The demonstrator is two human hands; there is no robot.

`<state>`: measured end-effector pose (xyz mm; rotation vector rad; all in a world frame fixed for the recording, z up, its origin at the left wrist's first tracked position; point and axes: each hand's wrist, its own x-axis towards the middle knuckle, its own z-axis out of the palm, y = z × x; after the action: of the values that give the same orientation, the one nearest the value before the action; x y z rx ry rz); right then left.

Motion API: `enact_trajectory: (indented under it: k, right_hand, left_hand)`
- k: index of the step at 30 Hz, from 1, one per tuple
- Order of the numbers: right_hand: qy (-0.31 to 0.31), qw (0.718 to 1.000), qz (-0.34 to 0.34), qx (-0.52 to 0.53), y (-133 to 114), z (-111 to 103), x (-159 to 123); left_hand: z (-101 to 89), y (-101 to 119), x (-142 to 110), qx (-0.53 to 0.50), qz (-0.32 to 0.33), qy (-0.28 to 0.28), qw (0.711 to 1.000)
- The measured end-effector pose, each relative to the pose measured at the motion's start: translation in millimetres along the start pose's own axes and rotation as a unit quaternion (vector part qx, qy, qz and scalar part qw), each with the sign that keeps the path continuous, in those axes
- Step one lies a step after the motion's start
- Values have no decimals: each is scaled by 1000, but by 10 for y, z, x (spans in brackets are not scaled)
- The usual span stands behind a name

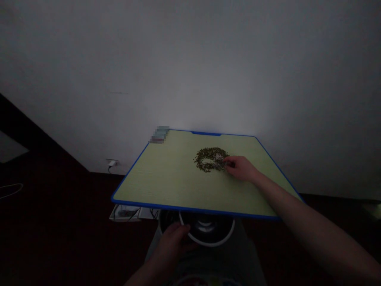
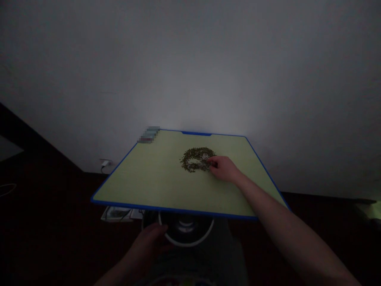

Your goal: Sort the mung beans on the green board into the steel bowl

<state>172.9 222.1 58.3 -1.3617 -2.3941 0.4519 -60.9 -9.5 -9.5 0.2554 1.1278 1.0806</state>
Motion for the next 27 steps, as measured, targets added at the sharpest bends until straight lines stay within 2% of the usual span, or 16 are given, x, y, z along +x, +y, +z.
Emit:
enact_trajectory:
  k: [11,20,27]
  right_hand:
    - [-22,999,-41,-9,-13,-17,175]
    - [-43,998,-47,-1,-2,-58,121]
    - [-54,998,-41,12,0,-68,53]
  left_hand:
    - [-7,5,-5,4,5,-4,1000]
    - [-25,-18,38,-6,-5,8,1000]
    - [-8,2,18,-10,-8,-10,1000]
